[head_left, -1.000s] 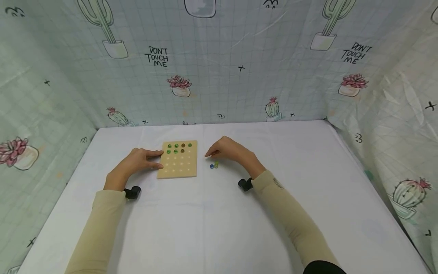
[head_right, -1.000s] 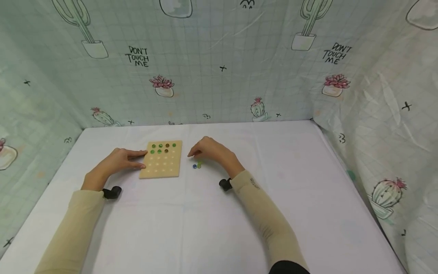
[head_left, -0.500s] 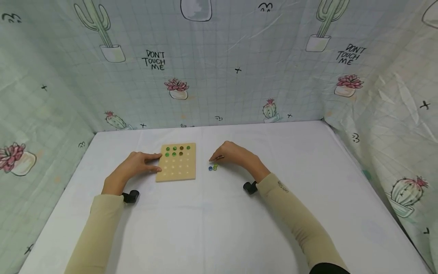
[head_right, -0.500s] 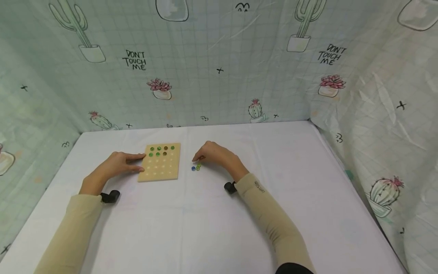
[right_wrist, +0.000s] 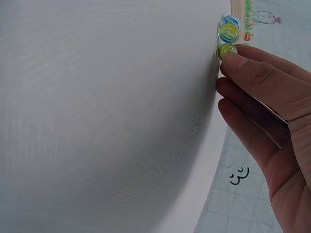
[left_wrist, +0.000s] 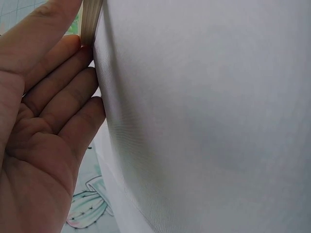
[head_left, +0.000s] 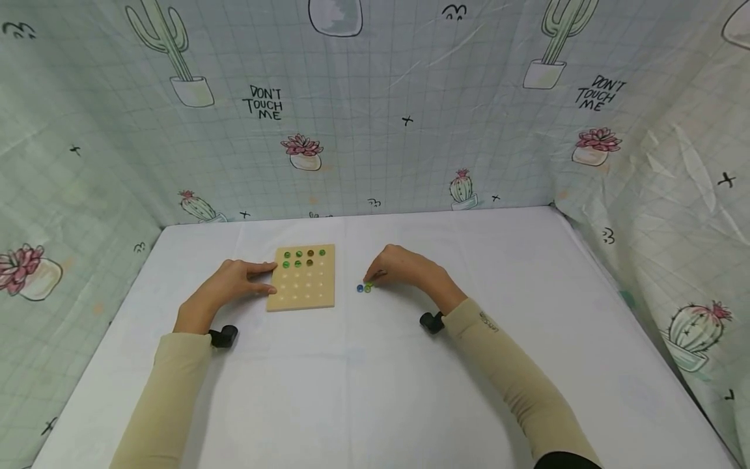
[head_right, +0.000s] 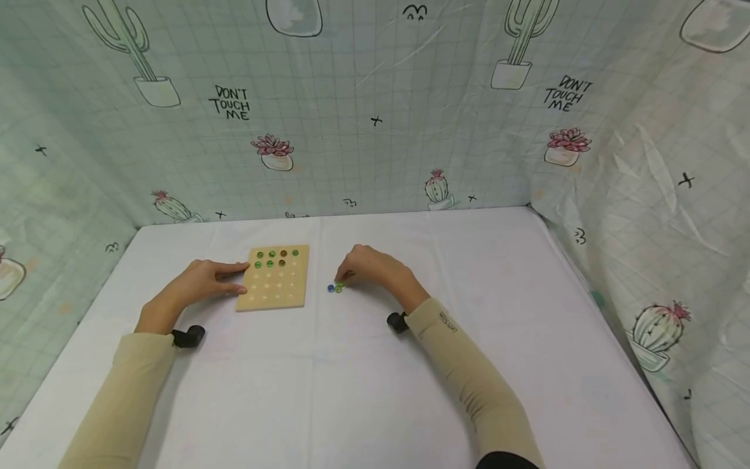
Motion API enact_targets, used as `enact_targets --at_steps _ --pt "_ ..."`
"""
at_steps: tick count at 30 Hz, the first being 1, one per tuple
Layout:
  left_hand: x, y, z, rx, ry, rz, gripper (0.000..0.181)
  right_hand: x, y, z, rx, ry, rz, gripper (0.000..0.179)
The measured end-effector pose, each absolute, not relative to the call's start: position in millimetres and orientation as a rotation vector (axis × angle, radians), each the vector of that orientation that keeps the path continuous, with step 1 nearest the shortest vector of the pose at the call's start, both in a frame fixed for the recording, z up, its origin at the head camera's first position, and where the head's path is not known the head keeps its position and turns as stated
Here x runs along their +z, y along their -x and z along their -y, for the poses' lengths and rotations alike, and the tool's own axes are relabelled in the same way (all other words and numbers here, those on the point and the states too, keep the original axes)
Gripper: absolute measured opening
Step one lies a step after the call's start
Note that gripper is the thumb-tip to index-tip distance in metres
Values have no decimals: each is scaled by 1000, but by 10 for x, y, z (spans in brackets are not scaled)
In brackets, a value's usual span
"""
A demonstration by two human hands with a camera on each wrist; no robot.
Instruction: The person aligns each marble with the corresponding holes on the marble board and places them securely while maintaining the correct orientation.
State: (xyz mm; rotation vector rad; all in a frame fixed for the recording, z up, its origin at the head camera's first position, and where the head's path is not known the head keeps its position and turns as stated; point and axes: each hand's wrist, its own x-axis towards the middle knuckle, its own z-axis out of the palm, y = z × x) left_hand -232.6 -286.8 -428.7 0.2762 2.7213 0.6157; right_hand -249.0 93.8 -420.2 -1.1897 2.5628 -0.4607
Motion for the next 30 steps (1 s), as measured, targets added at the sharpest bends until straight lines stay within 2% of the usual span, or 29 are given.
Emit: enact_targets --at_steps 30 --pt "-4309 2340 2882 639 -264 -2715 88 -4151 2474 -967 -444 1271 -2639 22"
